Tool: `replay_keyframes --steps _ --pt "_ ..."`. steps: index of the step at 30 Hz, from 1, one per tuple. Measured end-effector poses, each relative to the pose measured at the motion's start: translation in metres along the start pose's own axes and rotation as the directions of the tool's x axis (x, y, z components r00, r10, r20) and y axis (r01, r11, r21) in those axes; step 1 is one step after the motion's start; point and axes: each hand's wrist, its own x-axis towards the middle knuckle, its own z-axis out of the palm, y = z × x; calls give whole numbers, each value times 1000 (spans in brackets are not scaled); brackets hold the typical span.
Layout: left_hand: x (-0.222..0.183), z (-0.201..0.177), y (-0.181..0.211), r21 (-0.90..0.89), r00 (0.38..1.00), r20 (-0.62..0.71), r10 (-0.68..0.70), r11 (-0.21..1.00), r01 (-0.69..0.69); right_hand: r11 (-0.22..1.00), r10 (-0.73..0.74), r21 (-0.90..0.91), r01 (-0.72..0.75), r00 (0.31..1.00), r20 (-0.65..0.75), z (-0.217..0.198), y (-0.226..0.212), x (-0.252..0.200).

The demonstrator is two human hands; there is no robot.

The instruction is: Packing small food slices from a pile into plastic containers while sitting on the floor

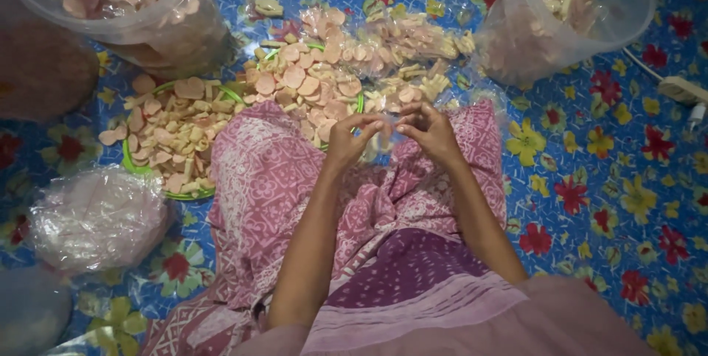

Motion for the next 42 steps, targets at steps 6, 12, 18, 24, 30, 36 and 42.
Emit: replay_keyframes --steps 6,12,18,24,30,36,42 --pt "-1 0 6 -13 1000 -22 2 1000 -2 998 -27 -62 27 1000 0 9 -27 -13" --pt "-1 2 11 -49 1000 10 4 999 -4 962 -178 -210 174 984 -2 13 -20 -12" --pt "0 -2 6 14 998 18 67 998 -68 901 -296 -328 283 955 10 11 2 -3" --pt "-1 -4 12 -54 979 -65 -195 980 192 979 -141 -152 133 989 -44 20 -17 -10" --pt "3 -3 1 -154 963 -6 -268 952 264 996 -5 -88 -2 997 -72 26 -12 -9" --pt "6 -4 20 -112 985 -34 -167 980 162 995 -59 -86 51 994 -92 22 11 8" --pt "8 -2 4 -89 989 -15 -146 986 144 992 -47 -120 43 998 -32 23 -7 4"
